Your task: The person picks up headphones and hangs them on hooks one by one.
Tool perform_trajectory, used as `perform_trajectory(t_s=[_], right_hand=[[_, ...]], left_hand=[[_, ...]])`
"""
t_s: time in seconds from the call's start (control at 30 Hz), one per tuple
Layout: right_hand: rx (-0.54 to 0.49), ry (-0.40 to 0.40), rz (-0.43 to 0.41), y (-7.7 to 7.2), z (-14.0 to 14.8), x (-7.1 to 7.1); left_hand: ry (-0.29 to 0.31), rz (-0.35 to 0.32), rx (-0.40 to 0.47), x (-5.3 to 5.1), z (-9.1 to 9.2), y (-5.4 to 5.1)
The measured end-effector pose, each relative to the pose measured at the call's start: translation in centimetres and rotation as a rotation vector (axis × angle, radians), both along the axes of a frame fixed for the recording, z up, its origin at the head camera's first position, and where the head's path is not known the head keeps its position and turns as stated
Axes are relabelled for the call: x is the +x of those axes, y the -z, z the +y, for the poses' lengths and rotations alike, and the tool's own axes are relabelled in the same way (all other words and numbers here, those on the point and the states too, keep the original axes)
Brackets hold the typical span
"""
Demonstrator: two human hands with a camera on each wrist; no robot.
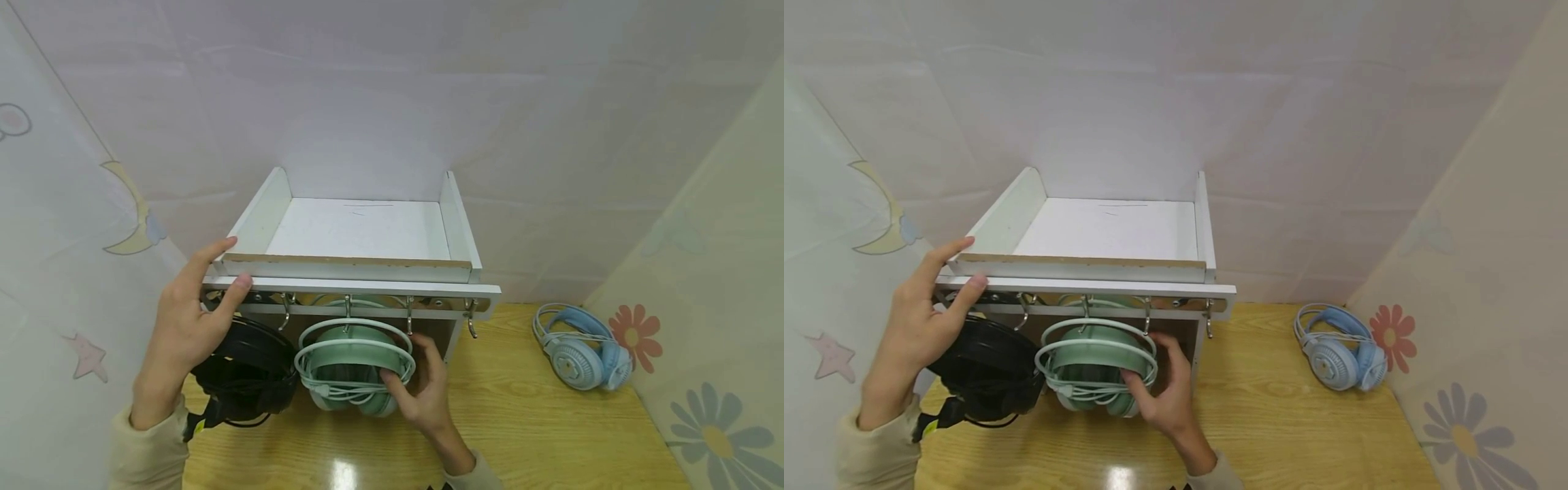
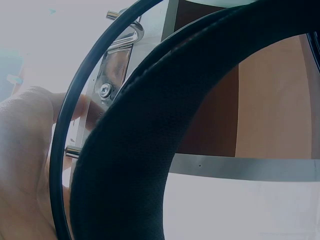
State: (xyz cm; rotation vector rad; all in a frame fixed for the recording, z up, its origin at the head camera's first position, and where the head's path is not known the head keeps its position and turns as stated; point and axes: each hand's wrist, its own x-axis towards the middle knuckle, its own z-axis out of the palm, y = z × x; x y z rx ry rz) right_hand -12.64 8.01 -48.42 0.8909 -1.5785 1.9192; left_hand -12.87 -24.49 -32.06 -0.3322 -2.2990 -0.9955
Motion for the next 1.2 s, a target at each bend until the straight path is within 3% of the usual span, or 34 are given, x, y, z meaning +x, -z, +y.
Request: perform_trajectory(t_s=[0.4, 1.2], right_hand=[[0.049, 0.092, -0.039, 0.4, 0.8, 0.5], [0.023, 0.073, 0.017, 1.3, 3.2, 0.9]], left_hand=[[0.015, 0.001, 0.003, -0.1, 0.0, 0.2], [0.005, 0.013, 0.01, -0.2, 0.0, 0.2]])
